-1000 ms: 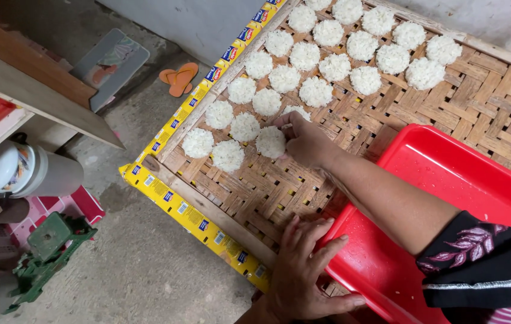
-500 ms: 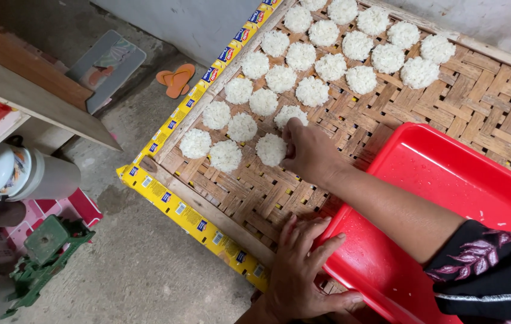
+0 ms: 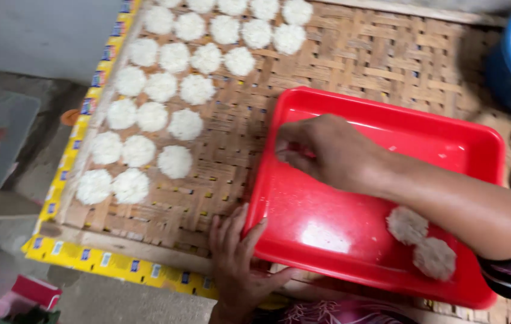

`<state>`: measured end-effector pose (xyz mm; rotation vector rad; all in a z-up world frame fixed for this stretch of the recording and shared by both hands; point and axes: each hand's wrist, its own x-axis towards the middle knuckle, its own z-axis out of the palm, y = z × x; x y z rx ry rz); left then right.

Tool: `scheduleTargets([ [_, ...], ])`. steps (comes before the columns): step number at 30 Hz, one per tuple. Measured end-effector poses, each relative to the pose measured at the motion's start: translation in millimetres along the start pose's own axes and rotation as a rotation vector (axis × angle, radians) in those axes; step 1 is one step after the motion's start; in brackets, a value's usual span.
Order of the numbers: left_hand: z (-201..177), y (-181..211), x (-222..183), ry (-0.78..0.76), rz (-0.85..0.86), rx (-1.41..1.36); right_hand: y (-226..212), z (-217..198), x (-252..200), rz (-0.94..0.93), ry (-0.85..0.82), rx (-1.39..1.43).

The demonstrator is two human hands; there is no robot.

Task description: Unmolding rice cakes from metal rings and placing them on a woven mat

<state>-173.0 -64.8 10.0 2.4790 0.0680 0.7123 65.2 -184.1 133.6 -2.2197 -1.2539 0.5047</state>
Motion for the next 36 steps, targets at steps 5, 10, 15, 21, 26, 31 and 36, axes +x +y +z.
scheduleTargets([
  [5, 6, -2, -5, -0.028, -0.017, -0.011, 78, -38, -114, 0.407, -0.04, -0.331],
  [10, 6, -2, -5, -0.042, -0.022, -0.015, 133, -25, -198, 0.568, -0.341, -0.71],
  [15, 6, -1, -6, -0.054, -0.04, -0.026, 139, -2, -221, 0.507, -0.229, -0.47],
  [21, 8, -3, -8, -0.055, -0.035, -0.007, 166, 16, -232, 0.413, -0.151, -0.47],
  [26, 8, 1, -5, -0.057, -0.048, -0.028, 171, 13, -231, 0.316, -0.136, -0.494],
  [31, 8, 2, -6, -0.074, -0.066, -0.004, 158, 7, -223, 0.318, -0.061, -0.538],
  [36, 8, 1, -7, -0.077, -0.069, -0.026, 159, 5, -223, 0.214, -0.08, -0.451],
])
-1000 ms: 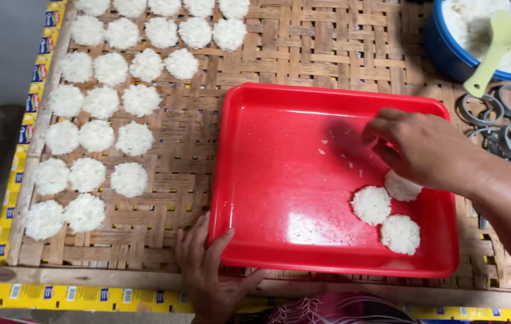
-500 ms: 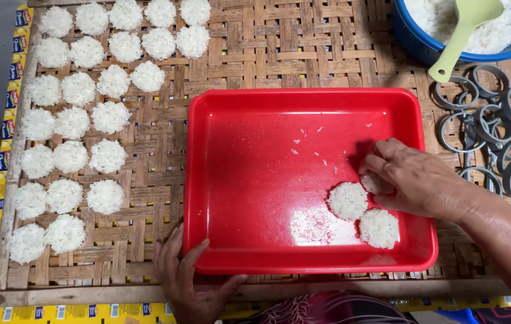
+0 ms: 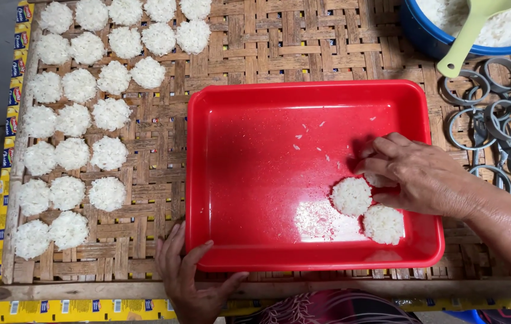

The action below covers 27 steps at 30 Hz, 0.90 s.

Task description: Unmolding rice cakes from metal rings and placing them on a woven mat

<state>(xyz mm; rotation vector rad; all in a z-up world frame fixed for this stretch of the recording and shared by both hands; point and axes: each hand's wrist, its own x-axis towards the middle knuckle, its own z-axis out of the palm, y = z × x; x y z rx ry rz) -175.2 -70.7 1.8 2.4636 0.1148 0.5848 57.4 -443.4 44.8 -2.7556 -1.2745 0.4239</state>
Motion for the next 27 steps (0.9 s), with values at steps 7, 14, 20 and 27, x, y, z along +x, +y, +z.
scheduleTargets([
  [7, -2, 2, 1, -0.007, -0.008, 0.006, 3, 0, 0, 0.104, -0.076, -0.097],
  [14, -2, 3, 2, -0.003, 0.001, 0.006, 18, 15, -9, 0.166, -0.096, -0.189],
  [20, -2, 4, 3, 0.0, -0.001, 0.001, 16, 10, -8, 0.18, -0.119, -0.136],
  [27, -1, 4, 3, 0.008, 0.002, -0.01, 5, -30, 30, 0.354, -0.037, 0.517],
])
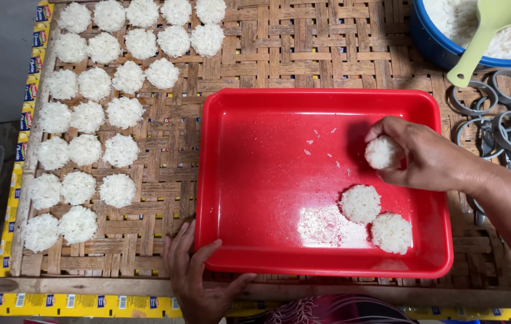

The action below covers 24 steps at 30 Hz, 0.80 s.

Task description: Unmolding rice cakes from metal rings and placing them on a woven mat

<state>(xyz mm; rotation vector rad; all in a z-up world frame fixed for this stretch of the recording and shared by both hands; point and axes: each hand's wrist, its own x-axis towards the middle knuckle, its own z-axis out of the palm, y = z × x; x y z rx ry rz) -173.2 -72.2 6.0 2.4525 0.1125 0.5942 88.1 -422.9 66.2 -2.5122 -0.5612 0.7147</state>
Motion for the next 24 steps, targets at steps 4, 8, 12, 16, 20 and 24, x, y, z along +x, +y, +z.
scheduleTargets([
  [4, 2, 0, 1, 0.018, 0.003, 0.012, 3, 6, 22, -0.034, -0.057, 0.406],
  [8, 2, -1, 1, 0.031, 0.033, 0.001, -23, 10, 42, -0.053, -0.218, 0.93],
  [12, -7, 6, 9, 0.059, 0.071, -0.02, -84, 12, 62, -0.097, -0.235, 0.87],
  [16, -9, 5, 8, 0.108, 0.074, -0.034, -169, 26, 93, -0.19, -0.336, 0.783],
  [20, -13, 4, 7, 0.085, 0.064, -0.095, -254, 60, 116, -0.314, -0.523, 0.68],
  [24, -22, 5, 11, 0.052, 0.07, -0.12, -286, 133, 149, -0.373, -0.736, 0.843],
])
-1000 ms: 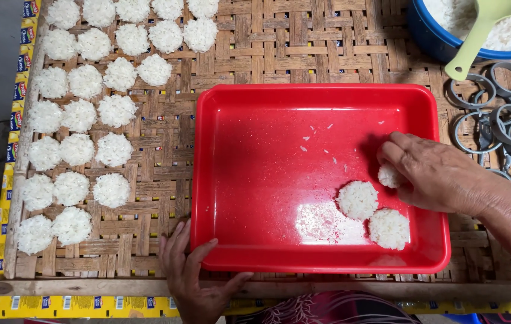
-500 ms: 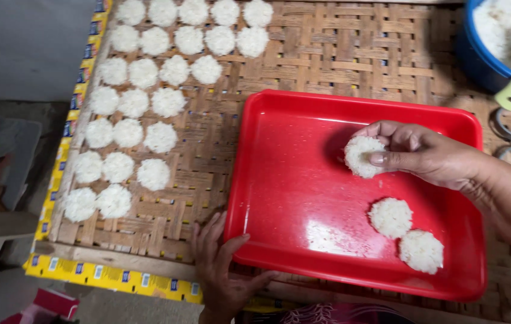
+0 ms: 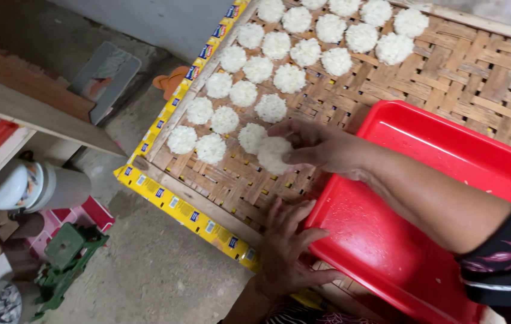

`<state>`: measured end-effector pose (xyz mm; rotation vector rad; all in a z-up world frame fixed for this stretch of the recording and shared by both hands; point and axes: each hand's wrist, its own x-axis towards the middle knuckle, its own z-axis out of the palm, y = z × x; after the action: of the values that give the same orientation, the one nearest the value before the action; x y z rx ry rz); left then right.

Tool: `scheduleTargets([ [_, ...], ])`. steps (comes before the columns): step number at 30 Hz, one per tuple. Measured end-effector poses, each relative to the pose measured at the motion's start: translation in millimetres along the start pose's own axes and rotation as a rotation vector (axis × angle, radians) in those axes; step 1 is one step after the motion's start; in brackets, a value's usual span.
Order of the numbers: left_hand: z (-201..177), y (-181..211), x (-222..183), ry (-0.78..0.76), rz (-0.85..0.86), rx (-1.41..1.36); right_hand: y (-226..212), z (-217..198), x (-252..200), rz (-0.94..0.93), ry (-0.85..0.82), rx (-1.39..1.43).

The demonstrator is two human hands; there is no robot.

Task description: Unmolding rice cakes from metal rings and placing them on a woven mat

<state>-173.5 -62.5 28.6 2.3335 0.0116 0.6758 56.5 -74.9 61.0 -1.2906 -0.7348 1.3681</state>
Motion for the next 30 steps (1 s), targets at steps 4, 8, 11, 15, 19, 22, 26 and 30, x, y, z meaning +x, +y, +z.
scheduleTargets([
  [4, 0, -3, -3, 0.009, -0.007, 0.011, 21, 31, 44, 0.031, -0.052, 0.069],
  [8, -2, -3, -1, 0.01, 0.0, -0.027, 19, 52, 59, 0.118, 0.011, -0.167],
  [11, -4, -2, 0, 0.023, 0.005, -0.036, 17, 61, 63, 0.198, 0.065, -0.363],
  [15, -2, -4, -4, -0.017, -0.008, -0.023, 40, 58, 75, 0.058, 0.081, -0.417],
  [19, -4, -2, 0, 0.01, -0.004, -0.032, 50, 59, 74, -0.031, 0.109, -0.447],
  [22, -4, -2, 0, 0.012, 0.002, -0.025, 54, 58, 73, -0.065, 0.15, -0.462],
  [26, -5, -2, 0, 0.014, -0.003, -0.038, 37, 65, 57, -0.069, 0.208, -0.661],
  [30, -7, -1, 2, 0.041, 0.016, -0.041, 23, 69, 42, -0.048, 0.236, -0.985],
])
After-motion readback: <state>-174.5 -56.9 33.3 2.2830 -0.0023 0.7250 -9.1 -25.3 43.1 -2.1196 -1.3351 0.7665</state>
